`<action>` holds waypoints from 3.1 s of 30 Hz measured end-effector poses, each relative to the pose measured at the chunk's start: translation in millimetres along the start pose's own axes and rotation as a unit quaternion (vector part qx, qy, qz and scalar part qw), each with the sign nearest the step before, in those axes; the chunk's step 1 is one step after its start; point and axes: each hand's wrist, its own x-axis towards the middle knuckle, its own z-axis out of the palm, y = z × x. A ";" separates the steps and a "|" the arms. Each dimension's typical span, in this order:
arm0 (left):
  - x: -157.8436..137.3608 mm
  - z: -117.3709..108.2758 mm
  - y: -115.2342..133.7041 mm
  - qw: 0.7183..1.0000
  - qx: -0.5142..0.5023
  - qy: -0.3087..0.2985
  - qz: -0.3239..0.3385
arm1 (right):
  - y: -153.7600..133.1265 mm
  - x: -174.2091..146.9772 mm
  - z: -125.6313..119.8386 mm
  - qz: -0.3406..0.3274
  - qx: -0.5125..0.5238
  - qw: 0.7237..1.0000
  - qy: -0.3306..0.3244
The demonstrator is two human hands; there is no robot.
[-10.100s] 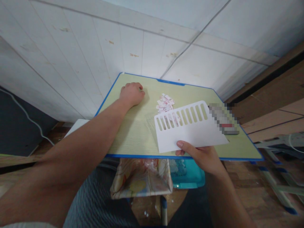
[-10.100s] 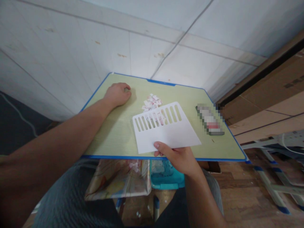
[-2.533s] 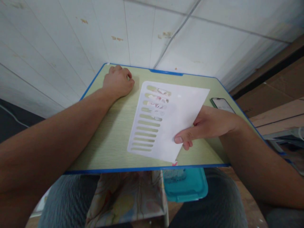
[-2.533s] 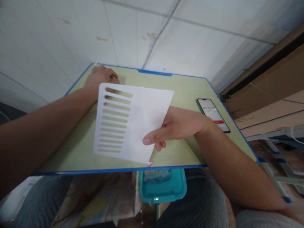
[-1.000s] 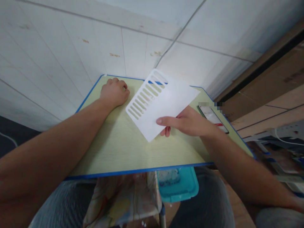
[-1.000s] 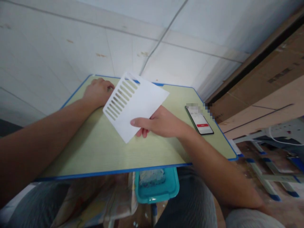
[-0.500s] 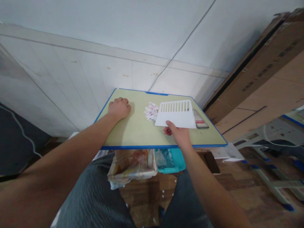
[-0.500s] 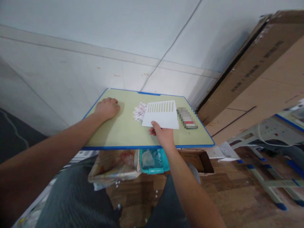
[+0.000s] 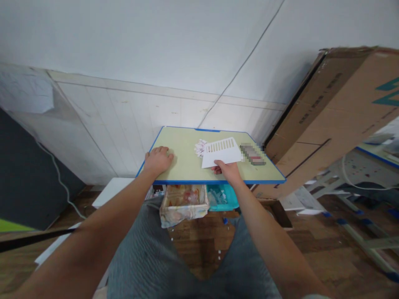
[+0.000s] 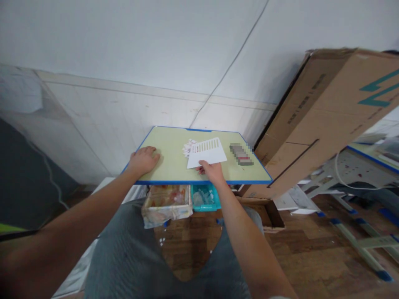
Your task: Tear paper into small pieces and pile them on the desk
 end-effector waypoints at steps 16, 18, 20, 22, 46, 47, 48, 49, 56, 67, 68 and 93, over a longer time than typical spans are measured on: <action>1.6 -5.0 2.2 1.000 -0.007 -0.012 -0.006 | 7.4 2.3 -1.9 -0.030 -0.057 0.998 -0.016; 1.7 -5.8 2.6 1.000 -0.008 -0.013 -0.008 | 8.3 1.7 -1.8 -0.034 -0.060 0.997 -0.020; 1.5 -6.6 2.9 1.000 -0.010 -0.013 -0.010 | 9.4 1.1 -1.8 -0.039 -0.061 0.997 -0.022; 1.0 -7.6 3.1 1.000 -0.011 -0.012 -0.012 | 10.6 0.8 -1.8 -0.045 -0.062 0.997 -0.023; 3.9 -3.3 -0.3 1.000 -0.016 -0.004 -0.008 | 3.8 2.6 -5.9 -0.018 -0.013 1.000 -0.006; 3.9 -3.2 -0.3 1.000 -0.017 -0.003 -0.009 | 3.5 2.4 -6.1 -0.016 -0.011 1.000 -0.005; 4.0 -3.0 -0.4 1.000 -0.018 -0.003 -0.010 | 3.3 2.0 -6.2 -0.016 -0.010 1.000 -0.004; 4.3 -2.7 -0.4 1.000 -0.020 -0.003 -0.012 | 3.2 1.6 -6.3 -0.015 -0.009 1.000 -0.004; 6.8 0.2 -2.1 1.000 -0.024 -0.002 -0.014 | 1.8 -0.1 -5.7 -0.016 -0.013 1.000 -0.005; 4.0 -1.5 -0.5 1.000 -0.021 0.003 -0.008 | 3.0 0.3 -5.6 -0.016 -0.016 1.000 -0.003; 3.7 -2.6 0.0 1.000 -0.020 0.001 -0.010 | 2.9 0.3 -5.1 -0.016 -0.015 1.000 -0.001; 3.7 -8.6 1.6 1.000 -0.016 -0.011 -0.009 | 2.0 6.4 -4.8 -0.026 0.023 0.999 0.030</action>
